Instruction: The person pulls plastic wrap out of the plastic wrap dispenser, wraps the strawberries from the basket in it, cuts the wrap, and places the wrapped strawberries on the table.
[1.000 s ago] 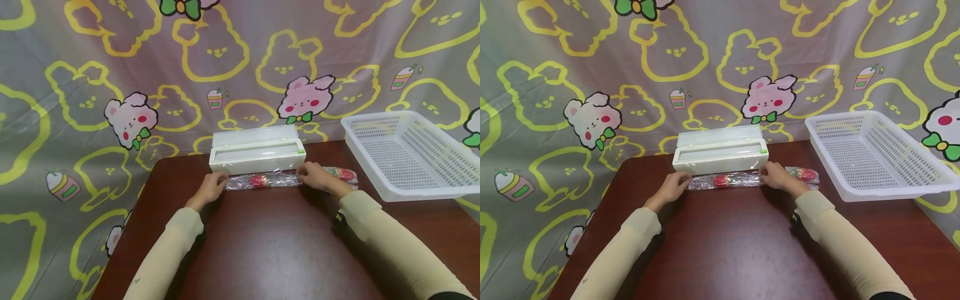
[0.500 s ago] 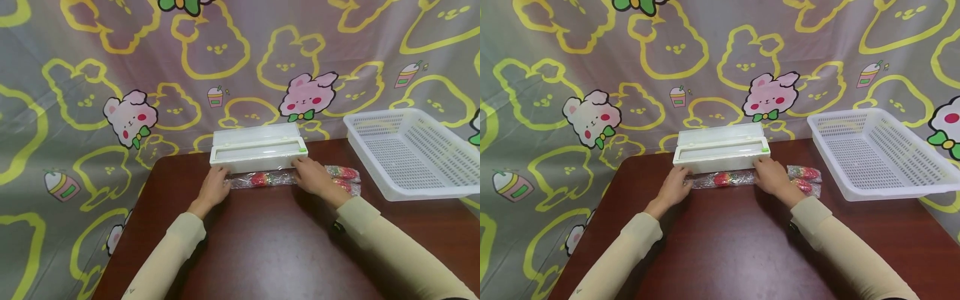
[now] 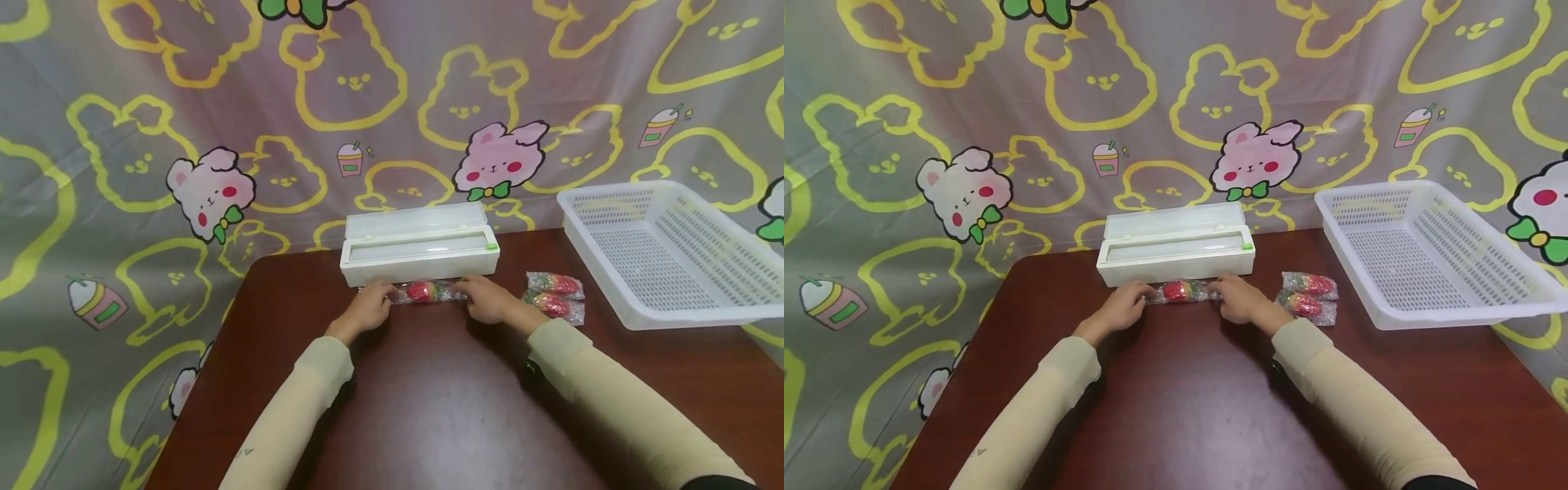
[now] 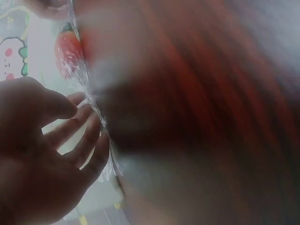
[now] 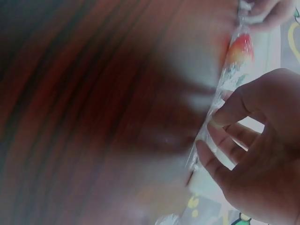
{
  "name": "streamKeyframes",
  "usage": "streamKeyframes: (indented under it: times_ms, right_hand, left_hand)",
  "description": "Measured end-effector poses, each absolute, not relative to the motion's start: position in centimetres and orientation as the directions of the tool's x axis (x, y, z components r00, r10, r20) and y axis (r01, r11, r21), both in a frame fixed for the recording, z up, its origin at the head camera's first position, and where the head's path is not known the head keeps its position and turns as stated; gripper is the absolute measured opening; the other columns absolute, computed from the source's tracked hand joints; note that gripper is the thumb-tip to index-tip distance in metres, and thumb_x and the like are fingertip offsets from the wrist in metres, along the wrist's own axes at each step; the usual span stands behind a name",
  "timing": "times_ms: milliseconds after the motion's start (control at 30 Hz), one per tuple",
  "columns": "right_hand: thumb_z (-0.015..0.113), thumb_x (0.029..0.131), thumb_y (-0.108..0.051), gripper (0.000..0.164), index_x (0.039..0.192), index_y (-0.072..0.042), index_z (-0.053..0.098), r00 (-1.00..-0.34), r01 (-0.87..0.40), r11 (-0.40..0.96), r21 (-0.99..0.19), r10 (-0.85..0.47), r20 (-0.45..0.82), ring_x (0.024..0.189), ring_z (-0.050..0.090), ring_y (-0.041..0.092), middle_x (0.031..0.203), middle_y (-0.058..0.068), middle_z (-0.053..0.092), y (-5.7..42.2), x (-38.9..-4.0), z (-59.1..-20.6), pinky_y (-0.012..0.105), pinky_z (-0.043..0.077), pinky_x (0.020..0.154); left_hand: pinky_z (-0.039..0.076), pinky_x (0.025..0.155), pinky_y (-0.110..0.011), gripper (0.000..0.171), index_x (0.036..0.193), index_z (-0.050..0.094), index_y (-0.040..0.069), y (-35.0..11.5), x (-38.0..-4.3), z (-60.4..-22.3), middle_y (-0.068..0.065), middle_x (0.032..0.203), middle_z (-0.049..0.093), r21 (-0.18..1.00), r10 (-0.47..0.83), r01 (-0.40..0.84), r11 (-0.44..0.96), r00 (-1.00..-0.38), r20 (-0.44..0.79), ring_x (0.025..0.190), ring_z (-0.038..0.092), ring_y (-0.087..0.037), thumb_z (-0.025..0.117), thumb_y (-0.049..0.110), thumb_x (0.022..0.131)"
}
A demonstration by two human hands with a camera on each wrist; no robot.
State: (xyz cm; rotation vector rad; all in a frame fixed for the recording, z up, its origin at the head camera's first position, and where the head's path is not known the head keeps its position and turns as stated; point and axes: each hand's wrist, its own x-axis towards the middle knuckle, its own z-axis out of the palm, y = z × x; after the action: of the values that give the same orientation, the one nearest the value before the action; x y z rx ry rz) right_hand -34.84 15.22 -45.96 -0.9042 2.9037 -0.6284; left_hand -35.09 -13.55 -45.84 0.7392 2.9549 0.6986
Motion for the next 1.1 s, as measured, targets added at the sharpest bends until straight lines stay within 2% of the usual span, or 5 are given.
streamKeyframes:
  times_ms: [167, 467, 700, 900, 1100]
  right_hand:
    - [0.052, 0.08, 0.012, 0.045, 0.121, 0.004, 0.069, -0.833, -0.539, 0.756, -0.373, -0.543, 0.104, 0.115, 0.059, 0.04, 0.12, 0.023, 0.064, 16.9, -34.8, -45.4, 0.054, 0.048, 0.1]
    - [0.053, 0.08, 0.01, 0.044, 0.119, 0.002, 0.07, -0.879, -0.449, 0.81, -0.377, -0.477, 0.022, 0.106, 0.061, 0.038, 0.117, 0.023, 0.063, 18.9, -34.3, -44.8, 0.054, 0.05, 0.093]
    - [0.055, 0.079, 0.008, 0.042, 0.118, 0.004, 0.07, -0.883, -0.452, 0.806, -0.381, -0.465, 0.064, 0.101, 0.062, 0.036, 0.112, 0.021, 0.064, 19.8, -33.7, -44.9, 0.054, 0.051, 0.092]
    - [0.057, 0.076, 0.009, 0.045, 0.119, 0.007, 0.069, -0.878, -0.458, 0.794, -0.399, -0.473, 0.067, 0.096, 0.063, 0.034, 0.106, 0.019, 0.064, 20.0, -33.8, -44.8, 0.052, 0.052, 0.089]
    - [0.055, 0.078, 0.008, 0.041, 0.117, 0.008, 0.069, -0.881, -0.446, 0.798, -0.404, -0.471, 0.043, 0.099, 0.064, 0.037, 0.106, 0.021, 0.064, 20.4, -33.9, -44.8, 0.053, 0.052, 0.091]
  left_hand:
    - [0.048, 0.103, -0.048, 0.031, 0.119, 0.071, 0.0, -15.2, -34.8, -45.7, -0.017, 0.12, 0.064, 0.44, 0.415, 0.412, 0.798, -0.905, 0.095, 0.118, 0.061, -0.034, 0.051, -0.002, 0.096]
    - [0.049, 0.101, -0.049, 0.032, 0.122, 0.069, -0.005, -17.6, -33.9, -45.8, -0.02, 0.119, 0.063, 0.452, 0.393, 0.389, 0.803, -0.915, 0.09, 0.116, 0.062, -0.037, 0.049, -0.005, 0.097]
    - [0.047, 0.105, -0.05, 0.036, 0.13, 0.066, -0.003, -18.7, -33.4, -45.8, -0.019, 0.126, 0.062, 0.468, 0.368, 0.35, 0.812, -0.928, 0.058, 0.122, 0.059, -0.036, 0.048, -0.003, 0.099]
    - [0.047, 0.104, -0.051, 0.035, 0.126, 0.068, -0.004, -19.7, -32.8, -45.6, -0.02, 0.124, 0.062, 0.465, 0.351, 0.339, 0.818, -0.934, 0.064, 0.12, 0.059, -0.037, 0.048, -0.004, 0.097]
    - [0.048, 0.102, -0.051, 0.034, 0.123, 0.069, -0.003, -20.7, -32.5, -45.6, -0.019, 0.12, 0.063, 0.439, 0.344, 0.333, 0.834, -0.937, 0.059, 0.117, 0.06, -0.037, 0.048, -0.004, 0.097]
